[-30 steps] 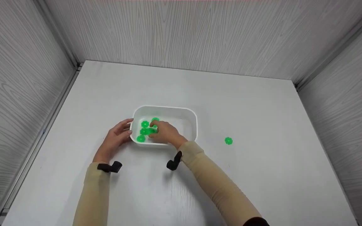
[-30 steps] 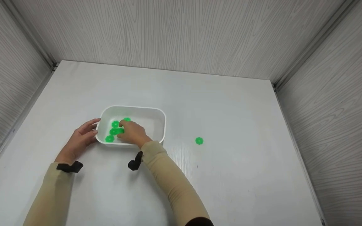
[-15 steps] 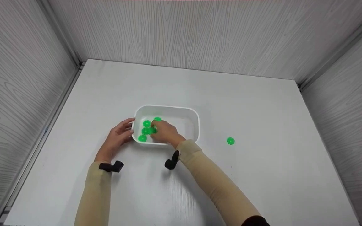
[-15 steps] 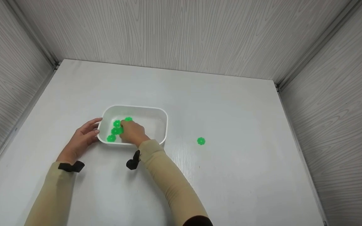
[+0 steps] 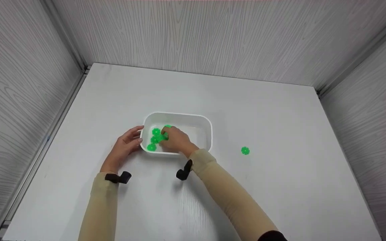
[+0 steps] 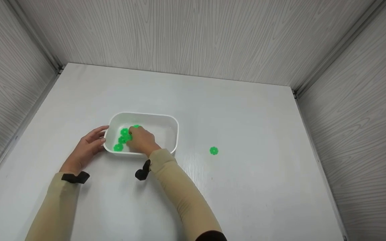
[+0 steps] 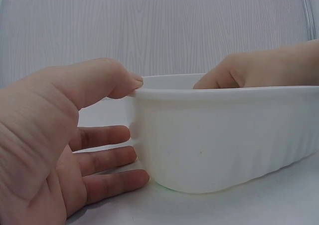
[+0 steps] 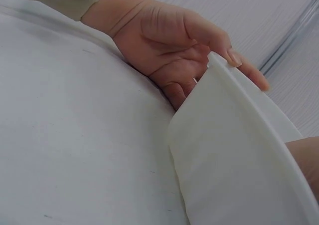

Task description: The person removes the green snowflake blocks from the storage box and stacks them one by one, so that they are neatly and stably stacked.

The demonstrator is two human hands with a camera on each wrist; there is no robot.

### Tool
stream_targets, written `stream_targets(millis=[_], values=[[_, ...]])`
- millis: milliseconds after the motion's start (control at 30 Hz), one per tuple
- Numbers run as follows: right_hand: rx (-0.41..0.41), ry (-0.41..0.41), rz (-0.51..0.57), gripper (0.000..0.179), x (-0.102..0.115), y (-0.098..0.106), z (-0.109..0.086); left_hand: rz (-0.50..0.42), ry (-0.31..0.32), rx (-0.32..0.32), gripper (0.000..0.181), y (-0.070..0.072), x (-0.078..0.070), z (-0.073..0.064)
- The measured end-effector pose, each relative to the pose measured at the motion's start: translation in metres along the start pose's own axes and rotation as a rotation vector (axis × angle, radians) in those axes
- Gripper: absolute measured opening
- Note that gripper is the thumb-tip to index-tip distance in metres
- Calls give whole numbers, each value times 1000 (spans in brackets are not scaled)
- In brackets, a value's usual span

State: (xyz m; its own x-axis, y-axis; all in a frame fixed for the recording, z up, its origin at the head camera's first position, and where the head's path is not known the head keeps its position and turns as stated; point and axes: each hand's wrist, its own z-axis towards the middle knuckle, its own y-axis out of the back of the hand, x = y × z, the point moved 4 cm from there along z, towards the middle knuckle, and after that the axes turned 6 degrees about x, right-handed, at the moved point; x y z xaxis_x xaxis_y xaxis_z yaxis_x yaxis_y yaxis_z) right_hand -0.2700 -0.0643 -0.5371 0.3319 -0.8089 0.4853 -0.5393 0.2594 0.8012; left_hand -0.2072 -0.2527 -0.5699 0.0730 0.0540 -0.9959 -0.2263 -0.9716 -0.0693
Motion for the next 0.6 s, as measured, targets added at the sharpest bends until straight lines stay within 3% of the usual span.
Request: stream_targets(millis=[233, 467, 600], values=[[-16, 3, 64, 37, 0, 4, -3, -13, 14, -1, 50, 0, -4, 0], [-44, 38, 82, 37, -3, 9, -10, -1, 5, 22, 50, -10, -22, -7], [-57, 60, 101, 36, -8, 14, -16, -18, 13, 16, 51, -10, -23, -8]])
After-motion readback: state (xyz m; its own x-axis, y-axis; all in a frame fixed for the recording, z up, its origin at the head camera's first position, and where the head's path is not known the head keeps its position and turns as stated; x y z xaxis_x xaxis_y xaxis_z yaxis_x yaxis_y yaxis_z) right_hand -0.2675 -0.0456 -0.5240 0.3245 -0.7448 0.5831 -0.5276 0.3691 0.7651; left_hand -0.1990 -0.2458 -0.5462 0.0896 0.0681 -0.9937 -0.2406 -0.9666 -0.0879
